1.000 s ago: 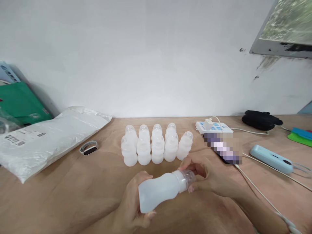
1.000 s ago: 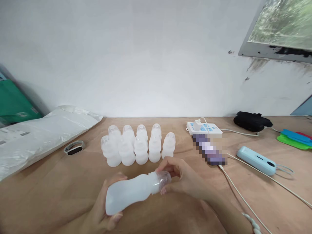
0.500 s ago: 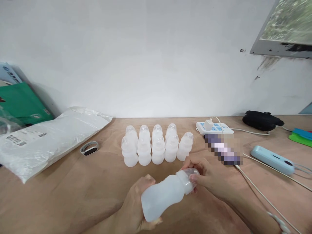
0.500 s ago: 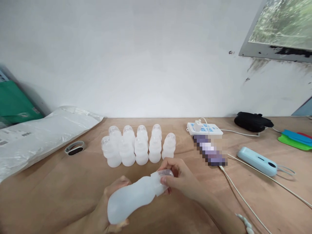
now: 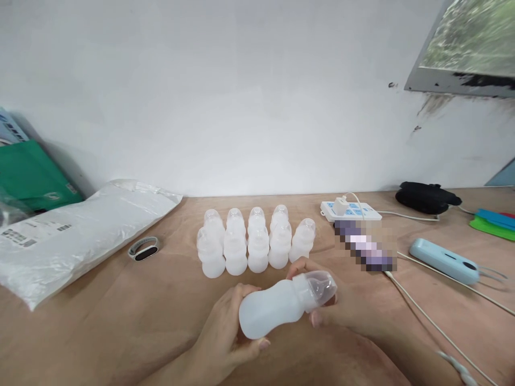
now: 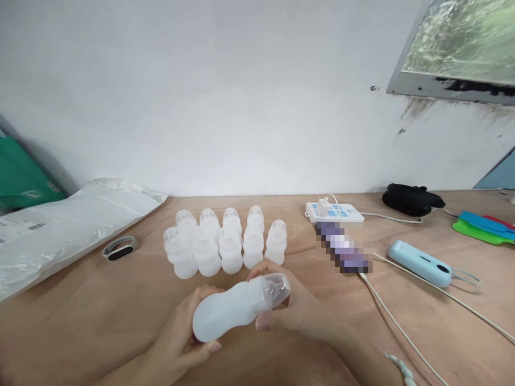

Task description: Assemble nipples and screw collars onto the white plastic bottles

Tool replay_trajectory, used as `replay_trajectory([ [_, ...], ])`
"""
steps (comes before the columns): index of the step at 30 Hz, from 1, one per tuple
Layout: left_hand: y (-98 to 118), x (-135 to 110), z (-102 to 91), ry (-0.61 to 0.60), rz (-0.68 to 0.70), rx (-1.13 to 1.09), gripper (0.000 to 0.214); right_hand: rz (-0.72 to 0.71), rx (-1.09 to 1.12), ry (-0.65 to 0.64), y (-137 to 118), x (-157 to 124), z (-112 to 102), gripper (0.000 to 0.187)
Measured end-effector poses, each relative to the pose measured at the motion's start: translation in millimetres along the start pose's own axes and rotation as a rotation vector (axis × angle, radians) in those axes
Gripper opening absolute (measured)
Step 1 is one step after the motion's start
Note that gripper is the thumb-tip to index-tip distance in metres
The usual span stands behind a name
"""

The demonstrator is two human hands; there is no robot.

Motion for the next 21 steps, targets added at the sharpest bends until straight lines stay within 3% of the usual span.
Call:
replay_trajectory([
  [3, 1, 5, -1.0, 0.001, -0.033, -0.067, 0.042, -0.011, 0.105, -0.063, -2, 0, 3, 0.059],
  [6, 2, 8, -4.3, 0.054, -0.029, -0.132, 0.036, -0.05, 0.103, -0.04, -6, -1, -4, 0.056],
  [10, 6, 12, -6.6, 0.069, -0.039, -0.214, 0.035, -0.08, -0.121, 0.109, -10, -6, -16, 0.053],
  [14, 9, 18, -6.0, 0.044, -0.098, -0.302, 0.048, -0.119, -0.383, 0.272, -15, -11, -18, 0.042],
  [18, 11, 22, -3.6, 0.024, -0.111, -0.354, 0.058, -0.231, -0.443, 0.335, -21, -15, -12, 0.032],
  [21, 9, 20, -2.3, 0.021, -0.122, -0.354, 0.061, -0.237, -0.435, 0.378, -20, -14, -12, 0.03],
])
Point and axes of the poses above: each hand's wrist, its own x-axis towards the middle knuckle, its own z-axis out of the palm, y = z × x, the point moved 8 cm from there along x, towards the middle knuckle, and after that the axes turned 14 degrees about z, right-handed, at the moved point
